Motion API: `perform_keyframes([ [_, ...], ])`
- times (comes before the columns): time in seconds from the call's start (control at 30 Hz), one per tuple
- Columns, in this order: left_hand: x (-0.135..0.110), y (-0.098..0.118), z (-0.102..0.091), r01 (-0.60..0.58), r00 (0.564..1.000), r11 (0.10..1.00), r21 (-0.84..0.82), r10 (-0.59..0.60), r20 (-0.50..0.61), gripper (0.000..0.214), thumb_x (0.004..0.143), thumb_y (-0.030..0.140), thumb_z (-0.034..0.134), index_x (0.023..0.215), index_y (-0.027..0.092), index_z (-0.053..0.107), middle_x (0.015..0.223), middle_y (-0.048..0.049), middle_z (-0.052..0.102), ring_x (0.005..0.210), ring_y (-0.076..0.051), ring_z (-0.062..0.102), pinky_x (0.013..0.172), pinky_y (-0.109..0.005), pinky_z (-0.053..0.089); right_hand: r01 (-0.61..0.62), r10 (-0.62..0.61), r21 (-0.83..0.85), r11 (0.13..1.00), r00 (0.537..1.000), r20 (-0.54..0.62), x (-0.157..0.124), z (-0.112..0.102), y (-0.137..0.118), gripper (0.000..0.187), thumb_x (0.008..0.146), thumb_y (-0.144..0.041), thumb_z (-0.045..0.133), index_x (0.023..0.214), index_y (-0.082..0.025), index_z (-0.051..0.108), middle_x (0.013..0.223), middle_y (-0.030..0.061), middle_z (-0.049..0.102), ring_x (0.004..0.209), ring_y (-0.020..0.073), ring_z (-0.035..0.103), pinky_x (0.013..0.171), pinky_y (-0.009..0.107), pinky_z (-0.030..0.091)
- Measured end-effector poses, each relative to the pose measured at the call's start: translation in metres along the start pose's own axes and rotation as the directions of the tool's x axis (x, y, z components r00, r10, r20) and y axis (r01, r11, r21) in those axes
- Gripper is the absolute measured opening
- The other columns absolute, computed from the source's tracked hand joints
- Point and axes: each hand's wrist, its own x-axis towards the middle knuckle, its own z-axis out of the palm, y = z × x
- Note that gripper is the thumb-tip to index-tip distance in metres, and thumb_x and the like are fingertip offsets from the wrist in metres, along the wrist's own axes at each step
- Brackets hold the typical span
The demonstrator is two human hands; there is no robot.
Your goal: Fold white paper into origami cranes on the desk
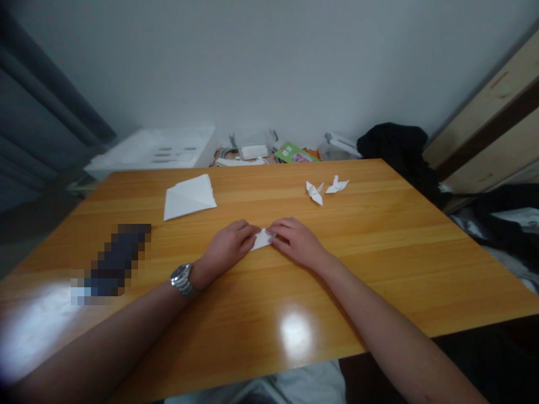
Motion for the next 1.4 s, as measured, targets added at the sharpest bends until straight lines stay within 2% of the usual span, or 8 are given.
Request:
perform_keyframes([
  [0.2,0.000,0.003,-0.001,-0.058,0.998,0.997,0.048,0.058,-0.016,0.031,0.099,0.024,0.052,0.124,0.024,0.068,0.109,-0.0092,0.063,0.100,-0.024,0.059,0.090,-0.041,0.051,0.021,-0.019,-0.024,0.999,0.997,0.076,-0.001,0.004,0.002,0.027,0.099,-0.028,0.057,0.121,-0.022,0.071,0.121,0.0109,0.070,0.113,0.0243,0.064,0.100,0.043,0.052],
  [0.4,-0.001,0.003,-0.004,-0.112,0.994,0.993,-0.029,0.111,-0.011,0.032,0.099,0.032,0.053,0.128,0.024,0.065,0.117,-0.0091,0.063,0.108,-0.025,0.059,0.096,-0.042,0.048,0.037,-0.036,-0.011,0.999,0.996,0.086,-0.001,0.005,0.006,0.028,0.099,-0.026,0.056,0.123,-0.025,0.071,0.124,0.0101,0.070,0.118,0.0245,0.063,0.103,0.045,0.052],
  [0.63,0.002,-0.001,-0.004,-0.078,0.995,0.982,-0.175,0.067,-0.068,0.022,0.099,0.037,0.056,0.105,0.019,0.066,0.107,-0.0074,0.064,0.100,-0.022,0.061,0.093,-0.038,0.049,0.041,-0.046,0.050,0.998,0.994,0.102,-0.001,0.005,0.007,0.027,0.101,-0.025,0.054,0.121,-0.024,0.071,0.127,0.0083,0.069,0.120,0.0220,0.064,0.105,0.041,0.051],
  [0.77,0.003,-0.004,-0.002,-0.050,0.996,0.978,-0.205,0.034,-0.082,0.014,0.097,0.029,0.057,0.097,0.019,0.066,0.103,-0.0072,0.064,0.098,-0.022,0.061,0.091,-0.037,0.050,0.036,-0.043,0.065,0.997,0.993,0.110,-0.001,0.005,0.008,0.025,0.101,-0.023,0.054,0.117,-0.025,0.072,0.129,0.0080,0.069,0.122,0.0218,0.063,0.106,0.042,0.051],
  [0.93,0.001,-0.007,0.001,-0.093,0.995,0.980,-0.174,0.085,-0.053,0.022,0.091,0.015,0.059,0.110,0.020,0.067,0.113,-0.0072,0.063,0.105,-0.022,0.059,0.096,-0.038,0.049,0.024,-0.037,0.125,0.992,0.994,0.105,-0.001,0.002,0.002,0.020,0.100,-0.025,0.054,0.113,-0.024,0.070,0.130,0.0096,0.068,0.125,0.0213,0.061,0.108,0.042,0.049],
  [1.1,0.000,-0.008,0.003,-0.102,0.994,0.989,-0.110,0.098,-0.041,0.022,0.093,0.018,0.058,0.112,0.020,0.069,0.119,-0.0086,0.062,0.109,-0.024,0.059,0.099,-0.040,0.048,-0.005,-0.017,0.214,0.977,0.994,0.104,-0.001,0.000,0.000,0.012,0.098,-0.029,0.060,0.098,-0.020,0.069,0.128,0.0119,0.066,0.122,0.0225,0.061,0.105,0.043,0.049],
  [1.23,-0.001,-0.007,0.001,-0.104,0.995,0.992,-0.075,0.102,-0.020,0.021,0.093,0.021,0.061,0.112,0.019,0.068,0.120,-0.0094,0.062,0.110,-0.025,0.059,0.099,-0.042,0.048,0.000,-0.019,0.172,0.985,0.993,0.113,-0.002,0.003,0.004,0.015,0.096,-0.024,0.063,0.083,-0.019,0.069,0.129,0.0134,0.064,0.117,0.0232,0.063,0.100,0.042,0.051],
  [1.4,-0.002,-0.003,-0.001,-0.148,0.989,0.985,-0.093,0.147,-0.016,0.022,0.095,0.027,0.061,0.115,0.018,0.065,0.125,-0.0116,0.059,0.115,-0.026,0.057,0.102,-0.043,0.048,0.062,-0.069,0.105,0.993,0.995,0.069,-0.002,0.004,0.003,0.005,0.090,-0.020,0.071,0.094,-0.019,0.070,0.133,0.0141,0.063,0.123,0.0263,0.059,0.104,0.044,0.048],
])
